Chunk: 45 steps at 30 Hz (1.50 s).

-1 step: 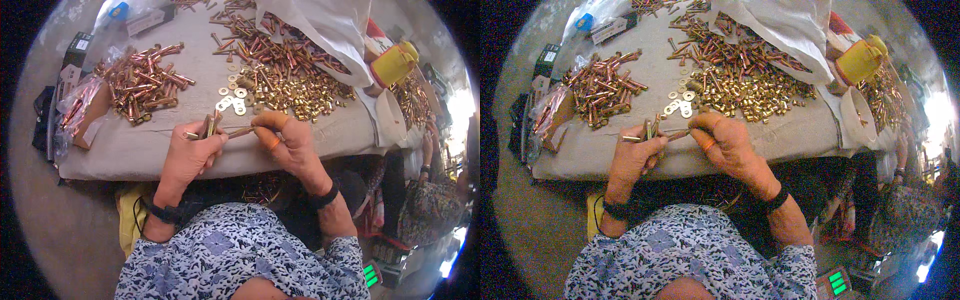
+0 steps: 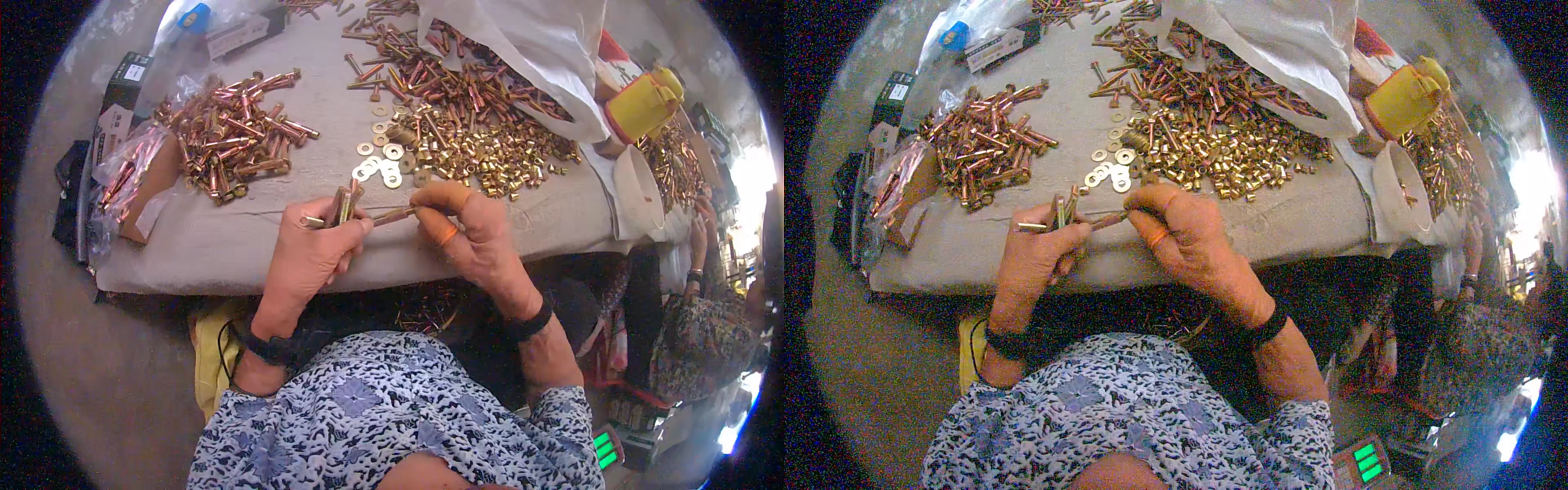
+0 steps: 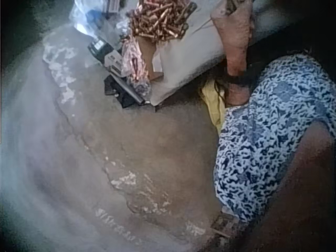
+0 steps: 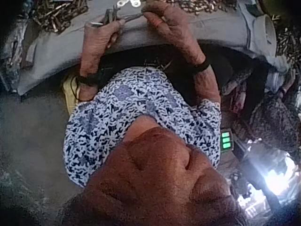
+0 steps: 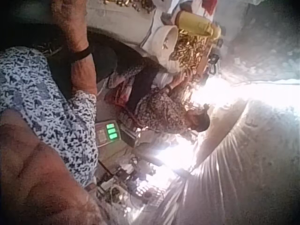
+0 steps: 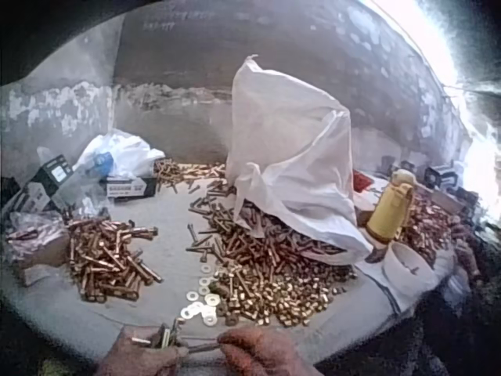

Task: Manually placing washers onto metal screws and sorting them at a workbench.

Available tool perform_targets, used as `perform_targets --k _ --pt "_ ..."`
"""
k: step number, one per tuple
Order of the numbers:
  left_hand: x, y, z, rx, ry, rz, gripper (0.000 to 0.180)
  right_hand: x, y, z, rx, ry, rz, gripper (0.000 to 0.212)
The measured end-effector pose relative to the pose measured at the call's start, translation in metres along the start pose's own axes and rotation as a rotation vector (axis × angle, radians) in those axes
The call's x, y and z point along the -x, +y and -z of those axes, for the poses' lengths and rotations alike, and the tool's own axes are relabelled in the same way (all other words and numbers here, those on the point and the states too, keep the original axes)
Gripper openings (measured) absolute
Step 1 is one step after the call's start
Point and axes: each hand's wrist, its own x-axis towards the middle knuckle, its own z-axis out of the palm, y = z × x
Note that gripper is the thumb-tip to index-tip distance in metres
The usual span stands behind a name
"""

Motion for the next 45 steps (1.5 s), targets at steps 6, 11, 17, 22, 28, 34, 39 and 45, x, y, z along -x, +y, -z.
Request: perform_targets --k 6,11,17,22,28,34,39,45 --pt "0.001 0.005 0.000 -0.006 -0.026 0.034 0.011 -0.002 0.010 0.002 -0.108 -0.062 0.082 0.022" --pt "0.001 0.002 0.000 0.002 -0.037 0.032 0.011 0.002 -0.005 0.003 -0.141 -0.105 -0.258 0.020" --pt "0.001 0.004 0.001 -0.012 -0.044 0.051 0.011 0.005 0.008 0.003 -0.054 -0.084 0.019 0.018" --pt "0.001 0.001 0.001 0.013 -0.054 0.033 0.013 0.007 0.001 0.001 -0.210 -0.051 -0.219 0.019" --pt "0.001 0.000 0.002 0.040 -0.062 0.025 0.012 0.005 0.002 0.006 -0.029 -0.063 -0.142 0.024" --pt "0.003 0.001 -0.001 0.054 -0.068 0.018 0.011 0.004 -0.002 0.012 0.124 -0.077 -0.115 0.023" --pt "0.004 0.000 -0.004 0.015 -0.056 -0.010 0.011 0.006 -0.003 0.007 0.149 -0.077 -0.086 0.018" --pt "0.003 0.001 -0.001 0.077 -0.082 0.062 0.013 0.004 0.001 0.007 0.004 -0.070 0.018 0.018"
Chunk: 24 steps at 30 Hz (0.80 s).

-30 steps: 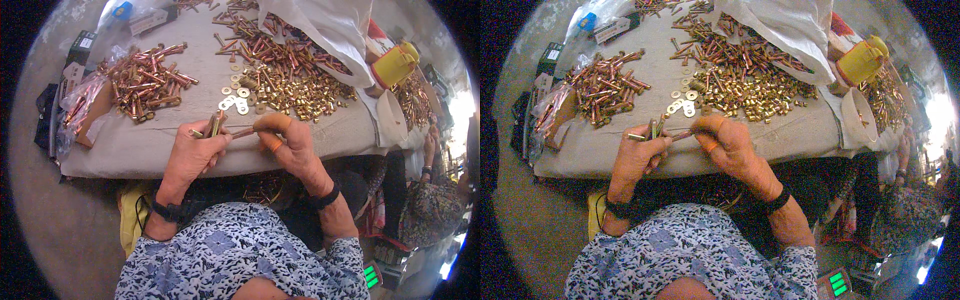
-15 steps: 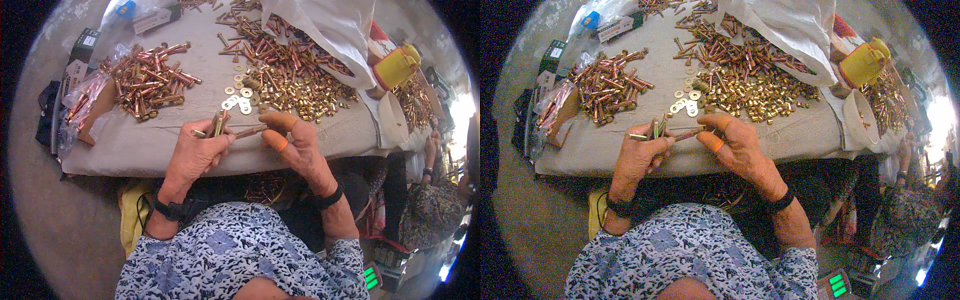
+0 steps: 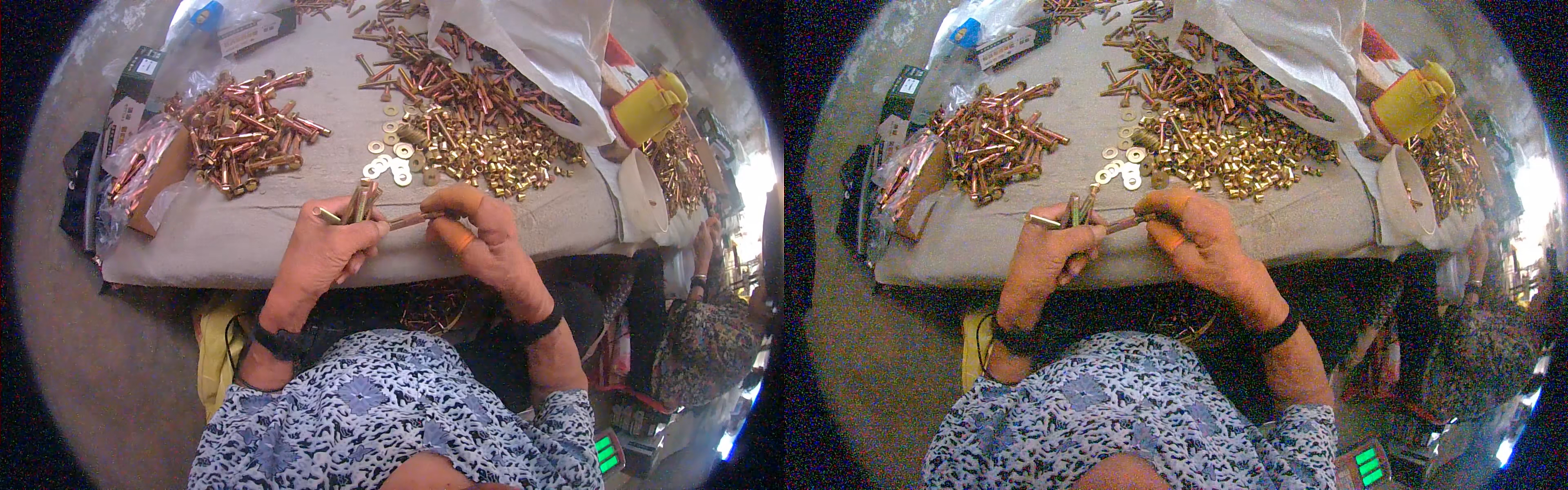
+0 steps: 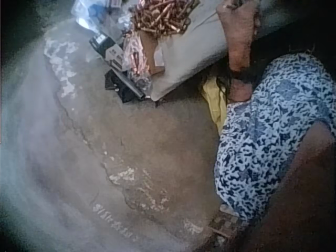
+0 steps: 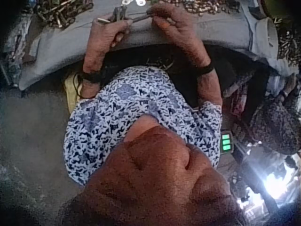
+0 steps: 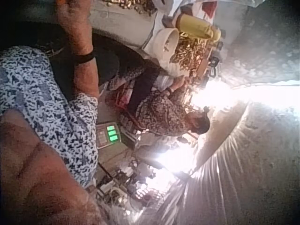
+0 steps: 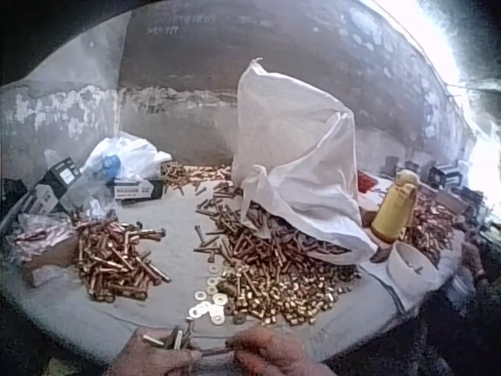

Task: Manually placing washers onto metal screws and sorting them at a workbench.

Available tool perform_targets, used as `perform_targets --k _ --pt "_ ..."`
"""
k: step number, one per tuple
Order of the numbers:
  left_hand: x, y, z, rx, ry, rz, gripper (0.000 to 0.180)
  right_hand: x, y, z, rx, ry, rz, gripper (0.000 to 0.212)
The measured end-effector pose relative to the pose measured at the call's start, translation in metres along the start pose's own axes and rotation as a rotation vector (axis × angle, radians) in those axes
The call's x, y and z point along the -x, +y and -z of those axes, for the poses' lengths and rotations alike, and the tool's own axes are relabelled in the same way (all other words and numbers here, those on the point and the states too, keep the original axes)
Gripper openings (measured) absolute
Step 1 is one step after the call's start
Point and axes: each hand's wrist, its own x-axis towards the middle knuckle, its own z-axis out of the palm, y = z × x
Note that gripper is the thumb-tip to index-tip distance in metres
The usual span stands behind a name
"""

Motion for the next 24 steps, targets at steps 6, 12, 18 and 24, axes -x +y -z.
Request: perform_targets --k 6,12,18,24 --pt "-0.001 0.000 -0.001 0.007 -0.013 0.002 0.011 0.003 0.001 0.002 0.092 -0.032 -0.034 0.019" --pt "0.000 0.000 -0.004 -0.051 0.023 -0.018 0.010 0.005 0.002 -0.002 -0.015 -0.011 -0.041 0.019" --pt "-0.001 -0.001 -0.005 -0.018 0.001 -0.010 0.010 0.004 0.008 0.000 -0.091 -0.023 -0.011 0.024" --pt "0.000 -0.003 -0.004 -0.040 0.013 -0.039 0.011 0.002 -0.011 0.000 -0.091 -0.065 -0.302 0.023"
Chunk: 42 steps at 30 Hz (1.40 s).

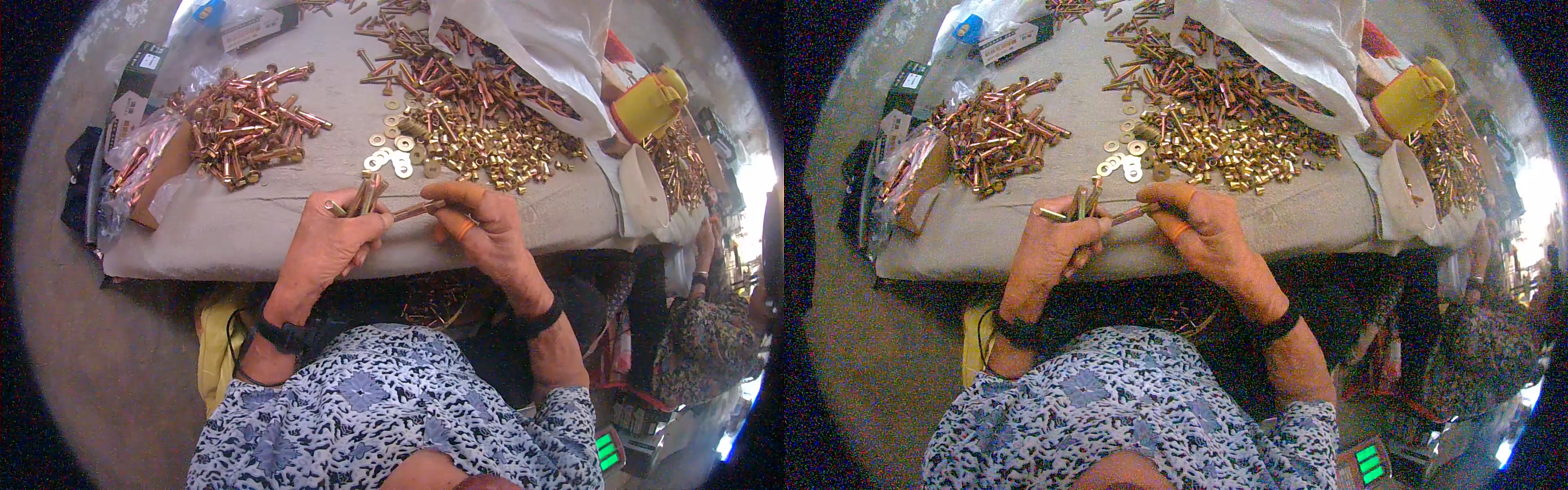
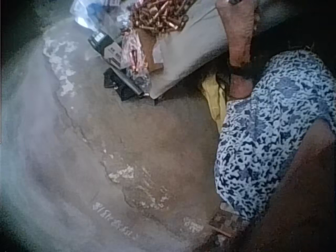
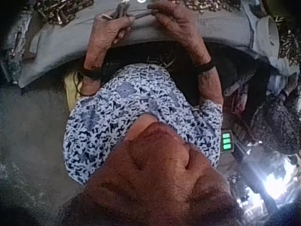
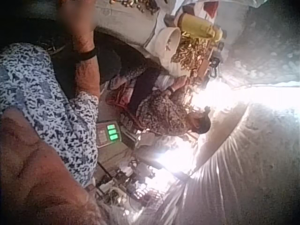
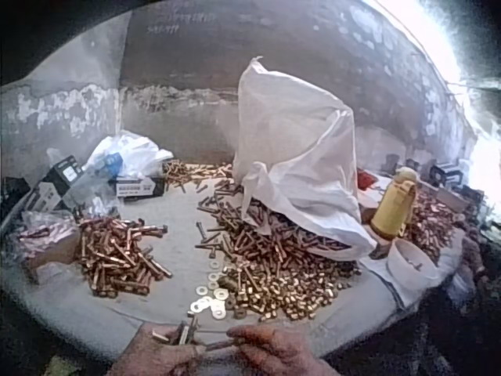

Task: Manually placing washers onto metal screws and sorting them at a workbench.

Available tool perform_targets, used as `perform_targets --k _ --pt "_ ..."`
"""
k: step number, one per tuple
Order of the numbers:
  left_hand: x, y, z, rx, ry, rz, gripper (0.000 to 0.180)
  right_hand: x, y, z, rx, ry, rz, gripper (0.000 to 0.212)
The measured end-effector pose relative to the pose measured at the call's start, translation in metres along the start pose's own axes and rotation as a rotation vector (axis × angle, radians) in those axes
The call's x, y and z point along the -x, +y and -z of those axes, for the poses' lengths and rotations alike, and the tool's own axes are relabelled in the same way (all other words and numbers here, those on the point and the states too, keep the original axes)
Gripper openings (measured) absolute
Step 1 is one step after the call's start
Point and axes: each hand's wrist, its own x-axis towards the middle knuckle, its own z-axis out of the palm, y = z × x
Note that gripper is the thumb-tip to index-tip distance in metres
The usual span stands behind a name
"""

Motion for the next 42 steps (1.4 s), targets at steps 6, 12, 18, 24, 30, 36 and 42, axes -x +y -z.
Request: perform_targets --k 6,12,18,24,30,36,42 --pt "0.000 0.001 -0.003 -0.029 0.002 0.007 0.011 0.001 0.010 0.002 -0.022 0.046 0.126 0.037" --pt "-0.005 -0.007 -0.003 -0.006 0.056 -0.041 0.012 0.002 0.016 -0.001 -0.159 0.192 0.013 0.027" --pt "-0.002 -0.002 -0.005 -0.034 0.047 -0.018 0.012 -0.001 0.011 0.001 0.179 0.151 0.078 0.022" --pt "0.000 0.000 -0.005 -0.030 0.038 -0.007 0.011 -0.001 0.019 -0.008 -0.064 0.144 0.072 0.018" --pt "-0.001 -0.002 -0.002 0.010 0.000 -0.003 0.014 0.000 0.011 -0.005 -0.089 0.101 0.086 0.018" --pt "0.000 -0.003 -0.007 -0.037 0.003 -0.046 0.015 -0.001 0.011 0.003 0.245 0.095 0.048 0.022" --pt "0.001 -0.001 -0.007 -0.018 0.056 -0.011 0.014 -0.005 0.015 -0.013 0.059 0.335 0.219 0.022"
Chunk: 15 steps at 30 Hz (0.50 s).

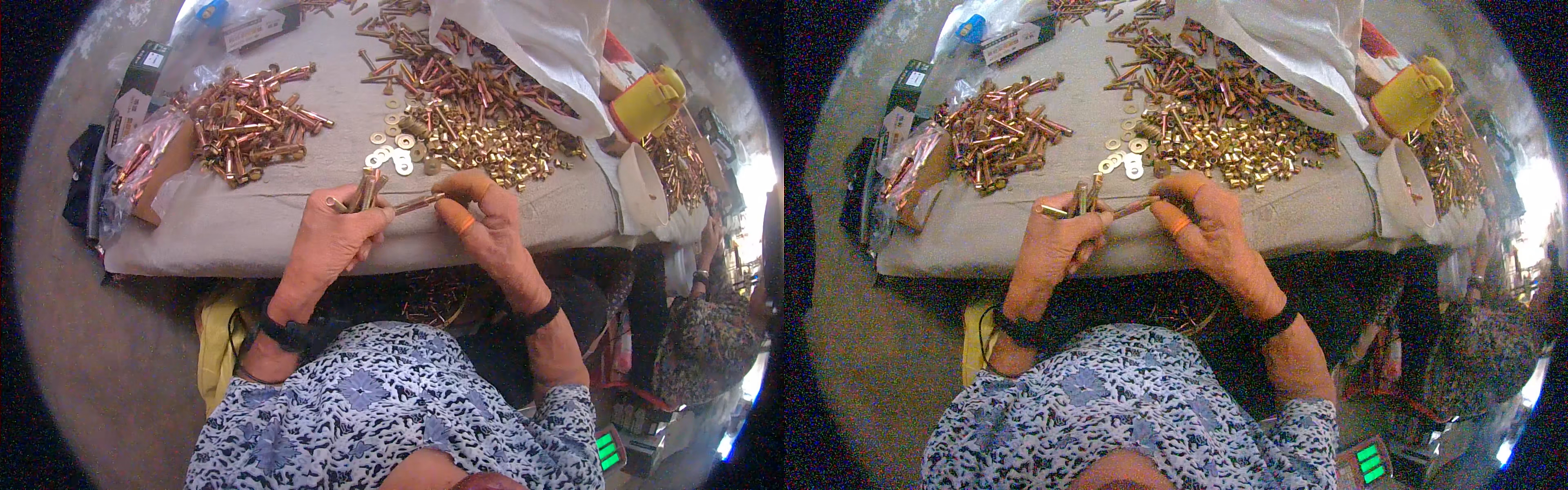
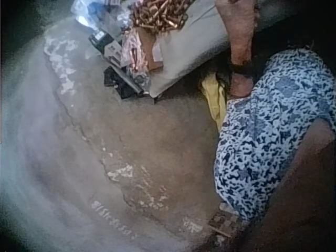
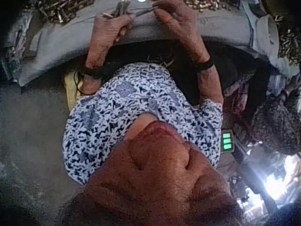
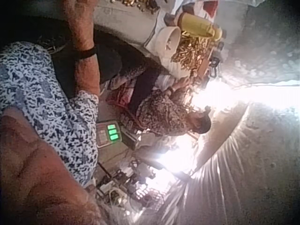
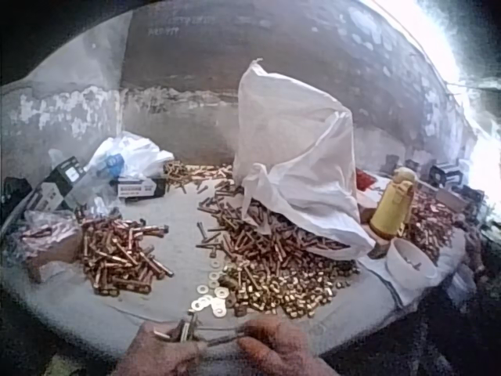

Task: Manually placing washers onto metal screws and sorting them at a workbench.

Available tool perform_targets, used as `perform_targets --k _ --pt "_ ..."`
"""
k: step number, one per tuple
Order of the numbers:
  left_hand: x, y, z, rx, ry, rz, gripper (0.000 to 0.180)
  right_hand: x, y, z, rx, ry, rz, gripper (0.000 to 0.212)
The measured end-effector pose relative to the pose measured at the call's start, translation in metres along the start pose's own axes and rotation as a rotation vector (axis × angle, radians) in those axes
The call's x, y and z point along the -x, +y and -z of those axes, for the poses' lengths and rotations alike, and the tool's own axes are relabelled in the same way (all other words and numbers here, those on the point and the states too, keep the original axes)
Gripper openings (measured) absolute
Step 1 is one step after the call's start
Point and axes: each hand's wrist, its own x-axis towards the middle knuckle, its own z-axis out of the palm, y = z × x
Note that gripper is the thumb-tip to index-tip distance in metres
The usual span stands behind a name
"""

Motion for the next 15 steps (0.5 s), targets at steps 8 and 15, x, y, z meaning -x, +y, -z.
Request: perform_targets --k 8,15 --pt "-0.001 -0.003 0.000 0.030 -0.011 -0.028 0.014 -0.004 -0.003 0.006 -0.059 0.062 0.073 0.015" --pt "0.002 -0.002 0.001 0.011 -0.033 0.004 0.015 -0.002 0.004 0.016 0.099 -0.180 -0.160 0.013"
